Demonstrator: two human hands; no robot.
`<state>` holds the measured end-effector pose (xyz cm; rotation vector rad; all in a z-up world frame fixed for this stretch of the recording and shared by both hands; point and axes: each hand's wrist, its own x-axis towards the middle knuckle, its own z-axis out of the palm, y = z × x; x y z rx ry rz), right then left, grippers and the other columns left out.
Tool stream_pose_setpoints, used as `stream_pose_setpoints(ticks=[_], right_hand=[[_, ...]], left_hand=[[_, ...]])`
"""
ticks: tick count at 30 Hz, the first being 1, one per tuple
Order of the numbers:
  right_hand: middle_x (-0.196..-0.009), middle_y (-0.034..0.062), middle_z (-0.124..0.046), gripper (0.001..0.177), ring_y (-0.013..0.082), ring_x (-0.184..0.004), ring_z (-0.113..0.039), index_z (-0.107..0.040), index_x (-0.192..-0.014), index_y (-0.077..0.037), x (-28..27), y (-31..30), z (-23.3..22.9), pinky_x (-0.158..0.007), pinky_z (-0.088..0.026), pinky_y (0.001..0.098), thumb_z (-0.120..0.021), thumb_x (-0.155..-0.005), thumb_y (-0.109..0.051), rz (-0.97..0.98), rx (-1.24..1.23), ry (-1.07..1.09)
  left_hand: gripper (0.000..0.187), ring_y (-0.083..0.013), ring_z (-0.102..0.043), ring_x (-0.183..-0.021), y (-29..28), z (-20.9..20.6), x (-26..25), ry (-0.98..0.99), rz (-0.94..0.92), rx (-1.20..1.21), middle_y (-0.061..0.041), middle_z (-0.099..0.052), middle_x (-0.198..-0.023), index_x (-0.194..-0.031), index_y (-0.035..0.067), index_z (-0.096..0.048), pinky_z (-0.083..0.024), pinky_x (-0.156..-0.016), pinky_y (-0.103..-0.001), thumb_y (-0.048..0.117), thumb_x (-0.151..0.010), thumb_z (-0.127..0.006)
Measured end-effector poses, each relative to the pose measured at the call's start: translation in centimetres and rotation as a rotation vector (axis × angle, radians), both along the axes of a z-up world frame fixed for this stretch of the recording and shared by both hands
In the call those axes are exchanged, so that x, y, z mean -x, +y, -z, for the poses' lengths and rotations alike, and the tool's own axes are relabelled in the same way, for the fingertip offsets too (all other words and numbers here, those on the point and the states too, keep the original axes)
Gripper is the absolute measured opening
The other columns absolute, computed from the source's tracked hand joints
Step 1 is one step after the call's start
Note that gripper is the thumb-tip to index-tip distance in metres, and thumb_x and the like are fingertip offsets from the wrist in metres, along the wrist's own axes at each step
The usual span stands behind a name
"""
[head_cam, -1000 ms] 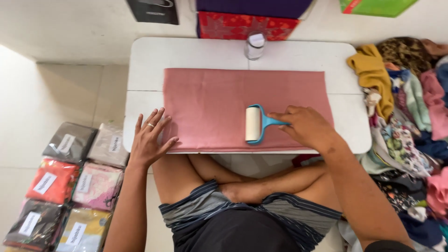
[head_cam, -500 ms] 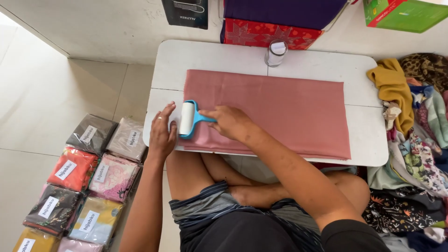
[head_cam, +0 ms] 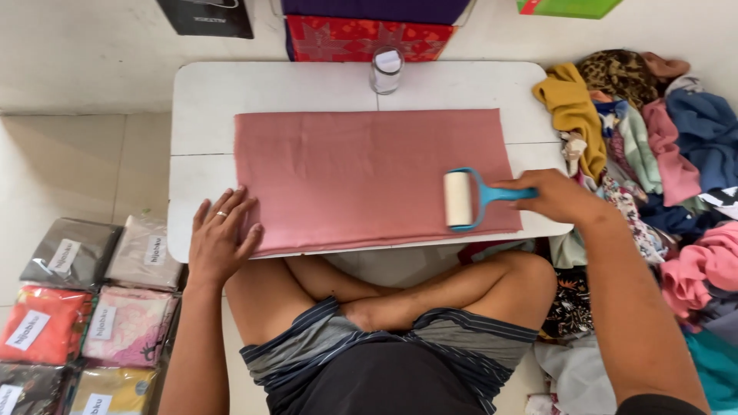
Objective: Cleaning a hijab with a lint roller and folding it neatly on a table.
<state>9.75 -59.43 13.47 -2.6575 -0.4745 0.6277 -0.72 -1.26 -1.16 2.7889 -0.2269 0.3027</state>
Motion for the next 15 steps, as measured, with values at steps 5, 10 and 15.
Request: stream_pose_setpoints(ticks=[5,10,15], right_hand=[[-0.118,-0.0030,-0.076,0.051,0.0153,-0.098,-0.061,-0.075,-0.134,-0.036,0.0,-5.4,-2.7,-0.087,-0.046,0.0284,-0.076,-0.090,-0.010,0.375,0.265,0.275],[-0.137,-0.0009,-0.072,0.046,0.0220,-0.124,-0.065,-0.078,-0.130,-0.029,0.9,-4.4,-4.4,-0.099,-0.050,0.0384,-0.073,-0.092,-0.005,0.400,0.253,0.234],[-0.121,-0.0018,-0.073,0.044,0.0224,-0.107,-0.069,-0.070,-0.136,-0.037,2.0,2.3,-4.9,-0.089,-0.050,0.0365,-0.068,-0.093,-0.030,0.114,0.239,-0.001]], left_hand=[[0.053,-0.0225,-0.042,-0.150,-0.9,-2.5,0.2,0.026,0.038,0.045,-0.005,-0.052,-0.159,-0.145,0.016,-0.059,-0.019,-0.127,-0.046,0.040,-0.097,-0.053],[0.064,-0.0316,-0.045,-0.148,-0.6,-2.4,0.3,-0.051,0.068,0.091,-0.014,-0.043,-0.163,-0.151,0.008,-0.047,-0.028,-0.124,-0.049,0.041,-0.097,-0.056],[0.053,-0.0365,-0.046,-0.145,-0.1,-2.9,0.4,-0.070,-0.038,0.519,-0.018,-0.048,-0.157,-0.150,0.007,-0.048,-0.037,-0.118,-0.050,0.028,-0.101,-0.051]])
